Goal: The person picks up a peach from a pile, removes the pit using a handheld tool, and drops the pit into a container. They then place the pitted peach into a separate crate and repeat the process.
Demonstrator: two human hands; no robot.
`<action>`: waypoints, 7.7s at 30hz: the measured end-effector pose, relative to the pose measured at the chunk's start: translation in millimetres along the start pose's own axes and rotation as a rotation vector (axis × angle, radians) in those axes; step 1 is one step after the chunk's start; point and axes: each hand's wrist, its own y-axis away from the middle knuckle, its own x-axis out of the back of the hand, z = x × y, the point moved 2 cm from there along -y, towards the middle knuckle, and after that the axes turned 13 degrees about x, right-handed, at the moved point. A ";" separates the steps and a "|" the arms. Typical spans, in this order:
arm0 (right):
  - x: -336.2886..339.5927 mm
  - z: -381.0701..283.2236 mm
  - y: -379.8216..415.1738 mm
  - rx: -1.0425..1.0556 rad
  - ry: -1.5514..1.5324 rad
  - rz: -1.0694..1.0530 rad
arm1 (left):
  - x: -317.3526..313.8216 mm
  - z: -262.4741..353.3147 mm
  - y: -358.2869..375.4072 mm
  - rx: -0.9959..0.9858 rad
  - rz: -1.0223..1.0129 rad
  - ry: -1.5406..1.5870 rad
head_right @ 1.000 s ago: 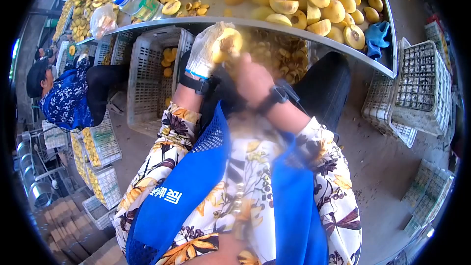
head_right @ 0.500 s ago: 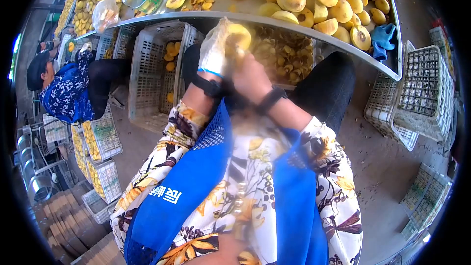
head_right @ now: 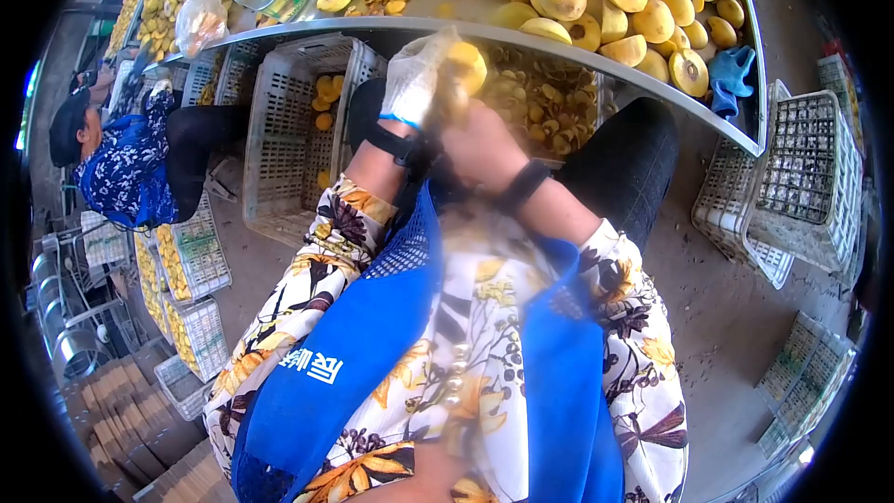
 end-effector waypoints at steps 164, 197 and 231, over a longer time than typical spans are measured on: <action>26.9 14.1 -9.7 0.462 0.889 0.029 | 9.4 6.6 -13.2 0.078 -0.164 -0.187; 20.8 21.1 -17.9 0.266 0.610 0.158 | -12.1 -11.5 -14.1 -0.158 -0.021 -0.121; 32.2 17.8 -15.7 0.452 0.823 0.352 | -29.6 -20.4 -5.3 -0.459 -0.018 -0.179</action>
